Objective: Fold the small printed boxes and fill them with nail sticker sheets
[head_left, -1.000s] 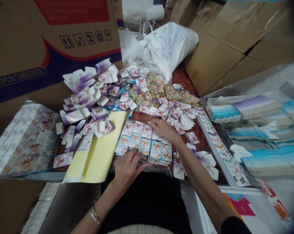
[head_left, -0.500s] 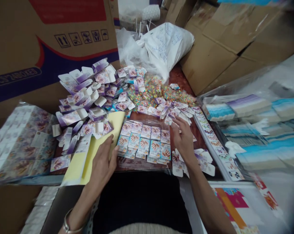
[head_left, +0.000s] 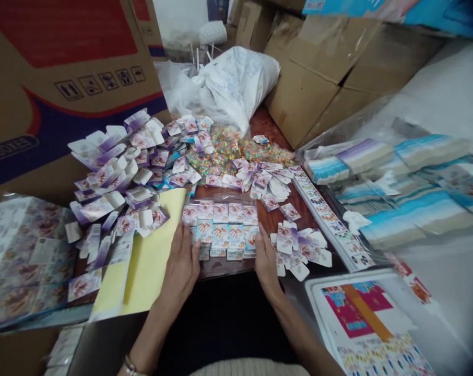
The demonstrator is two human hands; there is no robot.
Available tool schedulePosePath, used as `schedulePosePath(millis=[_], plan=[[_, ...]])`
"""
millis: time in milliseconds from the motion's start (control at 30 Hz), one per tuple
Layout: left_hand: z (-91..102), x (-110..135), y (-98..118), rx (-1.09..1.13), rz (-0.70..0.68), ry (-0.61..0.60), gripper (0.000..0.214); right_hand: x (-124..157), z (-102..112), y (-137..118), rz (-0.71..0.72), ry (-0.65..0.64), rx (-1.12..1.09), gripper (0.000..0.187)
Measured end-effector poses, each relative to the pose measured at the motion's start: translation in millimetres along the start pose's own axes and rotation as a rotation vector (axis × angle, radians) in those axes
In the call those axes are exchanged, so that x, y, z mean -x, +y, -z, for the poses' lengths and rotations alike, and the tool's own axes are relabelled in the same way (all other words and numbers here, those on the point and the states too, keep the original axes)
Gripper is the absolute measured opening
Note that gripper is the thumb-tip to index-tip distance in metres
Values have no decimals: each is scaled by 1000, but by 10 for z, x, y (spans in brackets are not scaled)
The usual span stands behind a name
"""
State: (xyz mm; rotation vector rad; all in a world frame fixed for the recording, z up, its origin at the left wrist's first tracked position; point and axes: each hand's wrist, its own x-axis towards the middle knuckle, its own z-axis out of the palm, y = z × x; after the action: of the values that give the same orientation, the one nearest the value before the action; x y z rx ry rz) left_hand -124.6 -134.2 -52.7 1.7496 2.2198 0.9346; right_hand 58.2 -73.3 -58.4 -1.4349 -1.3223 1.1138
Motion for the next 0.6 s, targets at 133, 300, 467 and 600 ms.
schedulePosePath(millis=[133, 300, 467, 600], plan=[[-4, 54, 21, -89, -83, 48, 57, -136, 71, 21, 30, -16, -7, 54], [51, -79, 288, -187, -366, 46, 58, 21, 342, 28, 327, 122, 169, 37], [-137, -324, 605, -127, -665, -209, 41, 349, 482, 34, 635, 109, 492, 23], [-279, -482, 710, -140, -660, -363, 40, 388, 419, 82, 572, 133, 739, 21]])
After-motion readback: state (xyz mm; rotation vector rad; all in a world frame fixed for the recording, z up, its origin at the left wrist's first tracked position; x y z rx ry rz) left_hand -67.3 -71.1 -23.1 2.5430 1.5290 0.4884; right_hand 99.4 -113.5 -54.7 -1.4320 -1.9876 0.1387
